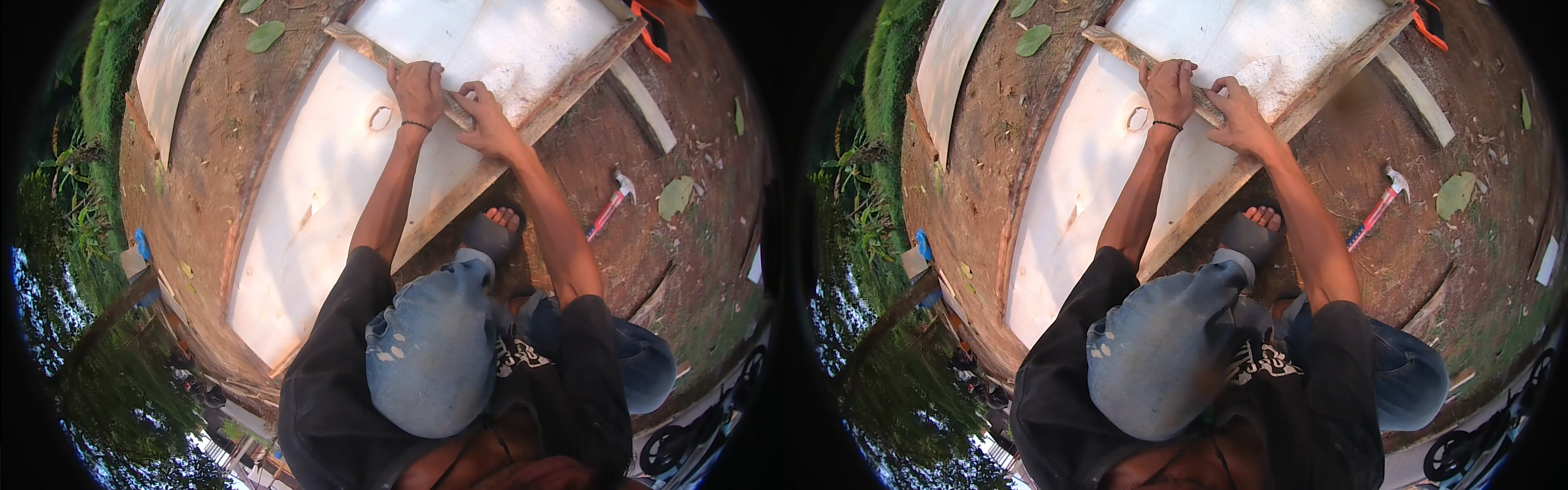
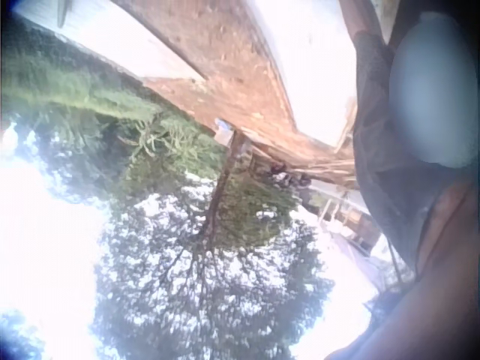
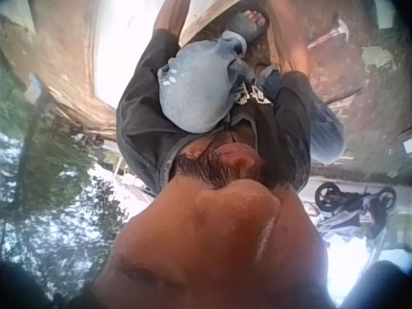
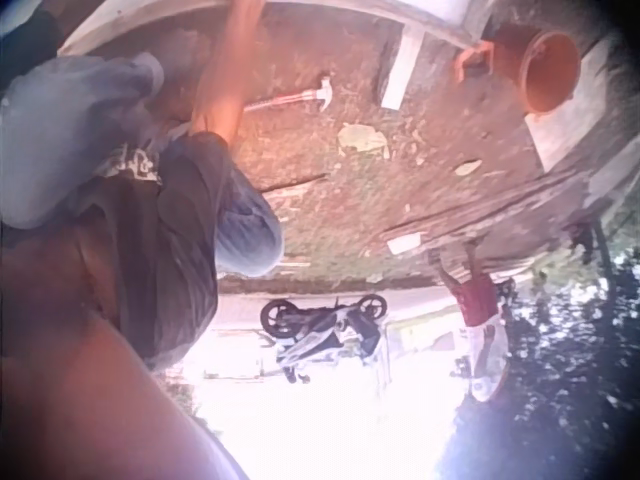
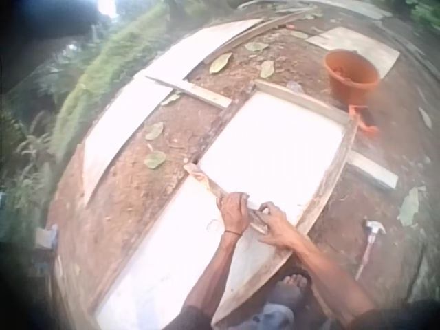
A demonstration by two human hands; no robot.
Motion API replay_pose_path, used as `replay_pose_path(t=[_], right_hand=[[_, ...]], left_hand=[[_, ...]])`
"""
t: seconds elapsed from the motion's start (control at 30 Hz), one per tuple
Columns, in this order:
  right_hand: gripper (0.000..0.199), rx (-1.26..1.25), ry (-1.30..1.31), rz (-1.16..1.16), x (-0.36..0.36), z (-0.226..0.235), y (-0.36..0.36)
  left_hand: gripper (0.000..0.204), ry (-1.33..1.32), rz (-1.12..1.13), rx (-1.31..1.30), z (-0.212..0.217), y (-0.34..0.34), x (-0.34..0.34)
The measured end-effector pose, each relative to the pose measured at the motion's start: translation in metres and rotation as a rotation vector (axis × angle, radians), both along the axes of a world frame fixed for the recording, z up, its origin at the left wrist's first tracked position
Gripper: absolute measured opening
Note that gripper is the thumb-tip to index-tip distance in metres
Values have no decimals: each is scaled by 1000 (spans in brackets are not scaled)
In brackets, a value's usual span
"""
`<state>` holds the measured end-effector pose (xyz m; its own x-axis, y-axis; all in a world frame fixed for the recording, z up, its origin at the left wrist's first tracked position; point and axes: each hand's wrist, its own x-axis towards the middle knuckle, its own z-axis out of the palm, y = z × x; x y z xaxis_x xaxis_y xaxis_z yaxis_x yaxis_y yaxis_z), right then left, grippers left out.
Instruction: The person assembles a wooden frame on a white board outdoors. They use a hammer to drive nails into the frame, a hand saw to cut a wooden piece, and a utility knife to trim edges. The person repeatedly positions and secures wooden pieces to the frame.
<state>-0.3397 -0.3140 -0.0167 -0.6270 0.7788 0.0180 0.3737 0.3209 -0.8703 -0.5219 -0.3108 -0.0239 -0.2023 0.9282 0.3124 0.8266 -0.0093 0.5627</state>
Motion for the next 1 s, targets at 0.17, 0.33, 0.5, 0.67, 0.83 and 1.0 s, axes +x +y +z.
replay_pose_path(t=[0.17, 0.33, 0.5, 0.67, 0.83, 1.0], right_hand=[[55, -173, 11, 35, 38, 11, 25], [34, 9, 154, -485, 84, 41, 34], [30, -23, 422, -1045, 116, 15, -6], [30, 2, 284, -1118, 131, -6, -24], [45, -443, 499, -987, 108, -4, -42], [57, -417, 386, -928, 86, -14, -68]], left_hand=[[29, 103, -32, 12, -6, 0, -10], [29, 186, -37, -27, 5, 0, -6], [30, 212, -28, -50, 5, 1, 0], [31, 207, -33, -26, 5, -1, 3], [29, 166, -69, -16, 6, -9, -11], [26, 109, -93, 13, 8, -7, -7]])
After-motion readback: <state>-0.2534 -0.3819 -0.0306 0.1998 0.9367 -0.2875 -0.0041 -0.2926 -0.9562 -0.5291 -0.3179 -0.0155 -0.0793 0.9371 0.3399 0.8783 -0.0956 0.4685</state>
